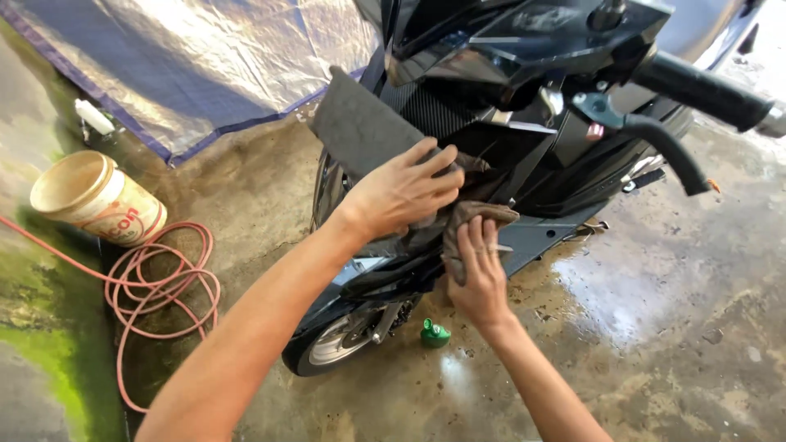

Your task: The person wipes the front fairing, headlight, and front fender of a black scooter using a brown cloth. They also wipe the floor mat area with a grey cloth. The person folds the brown cloth and continues wiping the scooter's front bodywork.

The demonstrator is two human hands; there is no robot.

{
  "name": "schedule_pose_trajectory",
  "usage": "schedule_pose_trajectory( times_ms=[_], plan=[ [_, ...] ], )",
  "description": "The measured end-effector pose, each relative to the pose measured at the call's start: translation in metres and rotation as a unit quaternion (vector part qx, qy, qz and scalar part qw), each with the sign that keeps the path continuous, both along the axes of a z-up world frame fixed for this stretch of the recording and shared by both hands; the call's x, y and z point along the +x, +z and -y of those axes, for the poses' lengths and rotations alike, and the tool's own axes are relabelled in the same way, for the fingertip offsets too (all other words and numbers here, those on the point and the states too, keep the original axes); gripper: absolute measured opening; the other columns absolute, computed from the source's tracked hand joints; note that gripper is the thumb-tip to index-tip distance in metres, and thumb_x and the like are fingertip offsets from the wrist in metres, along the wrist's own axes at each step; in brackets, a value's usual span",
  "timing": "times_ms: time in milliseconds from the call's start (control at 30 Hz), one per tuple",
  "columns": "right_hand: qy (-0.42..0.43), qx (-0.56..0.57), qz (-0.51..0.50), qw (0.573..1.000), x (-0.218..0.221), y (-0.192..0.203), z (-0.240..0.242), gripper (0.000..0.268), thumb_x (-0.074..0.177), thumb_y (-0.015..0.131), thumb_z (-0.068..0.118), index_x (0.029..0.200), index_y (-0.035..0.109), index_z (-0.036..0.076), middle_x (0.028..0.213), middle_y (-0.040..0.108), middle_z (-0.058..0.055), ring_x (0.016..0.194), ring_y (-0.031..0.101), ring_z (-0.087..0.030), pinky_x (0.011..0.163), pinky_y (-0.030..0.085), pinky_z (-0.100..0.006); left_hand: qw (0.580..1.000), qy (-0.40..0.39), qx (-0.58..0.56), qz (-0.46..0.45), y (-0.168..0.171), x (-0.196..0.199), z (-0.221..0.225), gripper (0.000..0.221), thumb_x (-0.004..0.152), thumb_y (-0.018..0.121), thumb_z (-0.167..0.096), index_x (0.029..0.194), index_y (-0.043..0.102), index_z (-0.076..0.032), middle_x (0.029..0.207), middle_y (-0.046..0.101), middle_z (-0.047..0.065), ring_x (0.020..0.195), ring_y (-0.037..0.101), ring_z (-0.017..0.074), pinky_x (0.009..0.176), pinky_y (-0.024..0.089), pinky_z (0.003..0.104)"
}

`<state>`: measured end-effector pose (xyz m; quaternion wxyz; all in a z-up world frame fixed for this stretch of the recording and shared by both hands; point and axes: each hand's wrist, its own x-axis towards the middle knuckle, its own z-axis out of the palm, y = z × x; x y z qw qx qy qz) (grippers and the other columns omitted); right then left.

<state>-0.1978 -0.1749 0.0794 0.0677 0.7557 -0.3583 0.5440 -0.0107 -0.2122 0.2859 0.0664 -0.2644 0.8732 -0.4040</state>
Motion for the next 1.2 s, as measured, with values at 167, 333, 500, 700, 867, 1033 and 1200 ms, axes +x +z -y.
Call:
schedule_pose_trajectory(
  times_ms=[167, 333, 500, 700, 867, 1033, 1200],
  plan=[
    [0.005, -0.009, 0.028, 1.0, -0.038, 0.109, 0.055, 0.067, 0.08, 0.067, -0.007, 0.147, 0.055, -0.006, 0.157, 0.041, -0.029, 0.147, 0.031, -0.051, 0.122, 0.028, -0.056, 0.998, -0.007, 0.026, -0.063, 0.008, -0.001, -0.011, 0.074, 0.068, 0.084, -0.055, 0.129, 0.061, -0.02, 0.14, 0.047, 0.004, 0.138, 0.037, 0.0355, 0.12, 0.026, 0.054],
    [0.012, 0.006, 0.02, 1.0, -0.011, 0.098, 0.029, 0.078, 0.074, 0.06, -0.012, 0.151, 0.046, -0.009, 0.163, 0.03, -0.031, 0.151, 0.014, -0.055, 0.124, 0.012, -0.062, 0.986, 0.01, 0.077, -0.151, 0.012, -0.004, -0.023, 0.078, 0.066, 0.076, -0.074, 0.12, 0.069, -0.018, 0.157, 0.04, 0.005, 0.147, 0.031, 0.0414, 0.125, 0.024, 0.058],
    [-0.008, -0.031, -0.075, 0.997, -0.025, 0.082, 0.028, 0.076, 0.07, 0.062, 0.002, 0.146, 0.061, 0.003, 0.155, 0.05, -0.023, 0.147, 0.04, -0.045, 0.124, 0.023, -0.057, 0.931, 0.011, -0.035, -0.363, -0.01, -0.022, -0.029, 0.047, 0.107, 0.044, -0.051, 0.093, 0.057, -0.008, 0.162, 0.039, 0.012, 0.143, 0.034, 0.059, 0.111, 0.031, 0.078],
    [-0.004, 0.063, -0.014, 0.998, -0.025, 0.122, 0.044, 0.084, 0.079, 0.062, -0.01, 0.159, 0.045, 0.007, 0.17, 0.021, -0.016, 0.155, 0.006, -0.042, 0.126, 0.008, -0.059, 0.92, 0.128, -0.117, -0.352, -0.029, -0.035, -0.045, 0.019, 0.111, 0.054, -0.029, 0.113, 0.056, -0.011, 0.166, 0.03, 0.019, 0.14, 0.043, 0.0553, 0.113, 0.042, 0.063],
    [0.017, -0.01, -0.076, 0.997, -0.015, 0.072, 0.018, 0.066, 0.069, 0.072, 0.006, 0.134, 0.065, 0.001, 0.138, 0.06, -0.024, 0.141, 0.046, -0.048, 0.122, 0.025, -0.063, 0.931, 0.124, -0.07, -0.336, -0.041, -0.031, -0.041, 0.081, 0.089, 0.048, 0.012, 0.154, 0.032, -0.034, 0.168, 0.021, 0.025, 0.14, 0.041, 0.0604, 0.106, 0.049, 0.067],
    [-0.036, -0.014, -0.069, 0.997, -0.041, 0.134, 0.06, 0.055, 0.079, 0.069, 0.002, 0.134, 0.068, -0.002, 0.146, 0.056, -0.027, 0.14, 0.045, -0.049, 0.122, 0.031, -0.055, 0.918, 0.126, 0.002, -0.376, -0.012, -0.035, -0.049, 0.024, 0.106, 0.05, -0.022, 0.129, 0.055, -0.018, 0.169, 0.015, 0.025, 0.145, 0.032, 0.0599, 0.11, 0.041, 0.07],
    [-0.025, -0.012, -0.102, 0.994, -0.031, 0.128, 0.045, 0.039, 0.095, 0.062, 0.012, 0.133, 0.071, 0.007, 0.146, 0.061, -0.02, 0.144, 0.043, -0.045, 0.126, 0.011, -0.061, 0.892, 0.151, -0.056, -0.421, -0.038, -0.055, -0.034, 0.025, 0.104, 0.063, -0.028, 0.085, 0.058, -0.013, 0.163, 0.031, 0.026, 0.141, 0.037, 0.0622, 0.105, 0.037, 0.08]
  ],
)
